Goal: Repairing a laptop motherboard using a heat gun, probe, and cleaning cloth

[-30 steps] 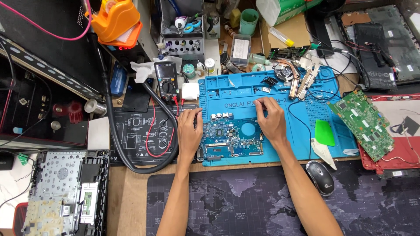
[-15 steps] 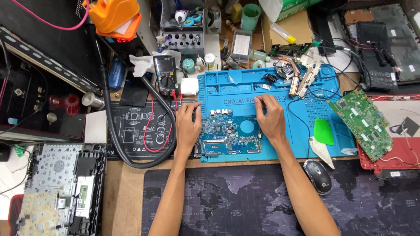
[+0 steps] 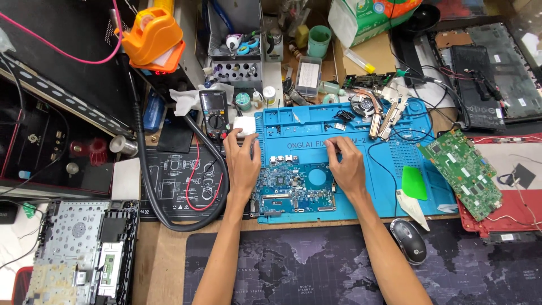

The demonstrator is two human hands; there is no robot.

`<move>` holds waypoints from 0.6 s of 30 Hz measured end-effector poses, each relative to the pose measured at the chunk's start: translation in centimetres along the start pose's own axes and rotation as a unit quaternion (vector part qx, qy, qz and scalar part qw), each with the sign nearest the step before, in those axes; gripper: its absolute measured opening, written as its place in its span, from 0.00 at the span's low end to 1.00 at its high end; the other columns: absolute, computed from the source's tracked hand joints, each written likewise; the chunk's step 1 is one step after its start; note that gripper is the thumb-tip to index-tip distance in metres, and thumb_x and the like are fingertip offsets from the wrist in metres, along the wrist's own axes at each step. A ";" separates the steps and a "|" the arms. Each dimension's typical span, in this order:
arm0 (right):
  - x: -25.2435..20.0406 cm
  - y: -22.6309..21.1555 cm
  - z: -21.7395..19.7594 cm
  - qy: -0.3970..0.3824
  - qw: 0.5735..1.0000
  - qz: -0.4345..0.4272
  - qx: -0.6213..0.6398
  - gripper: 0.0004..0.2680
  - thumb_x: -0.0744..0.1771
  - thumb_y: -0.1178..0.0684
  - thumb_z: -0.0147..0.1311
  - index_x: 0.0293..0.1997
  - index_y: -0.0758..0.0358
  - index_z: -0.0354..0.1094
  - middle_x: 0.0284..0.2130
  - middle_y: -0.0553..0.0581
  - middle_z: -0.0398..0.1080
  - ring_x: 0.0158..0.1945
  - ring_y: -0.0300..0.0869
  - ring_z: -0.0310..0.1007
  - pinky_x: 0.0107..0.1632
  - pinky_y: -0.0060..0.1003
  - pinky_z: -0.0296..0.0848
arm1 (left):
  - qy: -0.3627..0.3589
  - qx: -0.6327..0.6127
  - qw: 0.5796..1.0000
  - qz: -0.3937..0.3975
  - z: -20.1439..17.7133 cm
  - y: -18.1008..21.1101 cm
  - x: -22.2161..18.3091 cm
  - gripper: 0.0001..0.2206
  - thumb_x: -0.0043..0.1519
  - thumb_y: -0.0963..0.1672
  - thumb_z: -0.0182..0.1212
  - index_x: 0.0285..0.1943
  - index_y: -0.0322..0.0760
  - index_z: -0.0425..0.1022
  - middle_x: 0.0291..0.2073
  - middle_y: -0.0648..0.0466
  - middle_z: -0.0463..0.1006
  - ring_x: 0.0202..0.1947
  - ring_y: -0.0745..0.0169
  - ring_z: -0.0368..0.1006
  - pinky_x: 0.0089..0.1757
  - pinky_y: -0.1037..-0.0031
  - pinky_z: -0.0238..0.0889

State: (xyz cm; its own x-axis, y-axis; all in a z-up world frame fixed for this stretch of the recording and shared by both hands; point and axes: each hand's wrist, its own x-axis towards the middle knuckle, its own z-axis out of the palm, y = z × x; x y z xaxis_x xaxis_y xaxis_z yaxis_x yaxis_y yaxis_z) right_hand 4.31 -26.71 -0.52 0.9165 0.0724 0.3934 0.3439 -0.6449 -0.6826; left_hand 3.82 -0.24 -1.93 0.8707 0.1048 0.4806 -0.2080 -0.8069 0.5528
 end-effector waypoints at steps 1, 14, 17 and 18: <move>0.0 -0.1 0.0 0.001 1.000 0.000 0.001 0.06 0.72 0.57 0.51 0.40 0.63 0.73 0.29 0.56 0.70 0.35 0.43 0.75 0.39 0.34 0.75 | 0.000 0.000 1.000 0.001 0.0 0.0 0.1 0.07 0.69 0.42 0.54 0.50 0.38 0.77 0.54 0.45 0.65 0.57 0.43 0.64 0.54 0.58 0.63; 0.1 -0.6 -0.1 -0.004 1.000 0.003 0.003 0.07 0.73 0.57 0.49 0.41 0.66 0.73 0.30 0.59 0.71 0.35 0.44 0.75 0.39 0.34 0.75 | -0.033 0.007 0.999 0.000 -0.3 0.1 -0.2 0.12 0.69 0.43 0.54 0.56 0.35 0.79 0.68 0.36 0.59 0.72 0.33 0.49 0.65 0.47 0.47; 0.1 -0.5 -0.1 -0.005 1.000 0.004 0.010 0.07 0.73 0.57 0.49 0.41 0.66 0.73 0.30 0.59 0.71 0.35 0.45 0.75 0.40 0.35 0.75 | -0.040 0.020 0.999 -0.007 0.3 -0.4 -0.4 0.14 0.69 0.44 0.54 0.59 0.33 0.77 0.68 0.36 0.60 0.72 0.35 0.49 0.65 0.48 0.46; 0.1 -0.3 -0.1 -0.005 1.000 0.005 0.011 0.07 0.72 0.57 0.49 0.41 0.66 0.73 0.30 0.59 0.71 0.35 0.45 0.75 0.39 0.35 0.75 | -0.040 0.027 0.999 -0.007 0.6 -0.5 -0.4 0.15 0.69 0.45 0.54 0.60 0.32 0.76 0.68 0.36 0.61 0.72 0.35 0.50 0.65 0.49 0.46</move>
State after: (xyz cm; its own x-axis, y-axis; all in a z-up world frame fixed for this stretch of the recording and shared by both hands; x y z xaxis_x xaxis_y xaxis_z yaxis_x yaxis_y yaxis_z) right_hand 4.24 -26.55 -0.20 0.9220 0.0729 0.3804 0.3385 -0.6287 -0.7001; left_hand 3.80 -0.19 -2.80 0.9067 0.0710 0.4156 -0.1732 -0.8359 0.5208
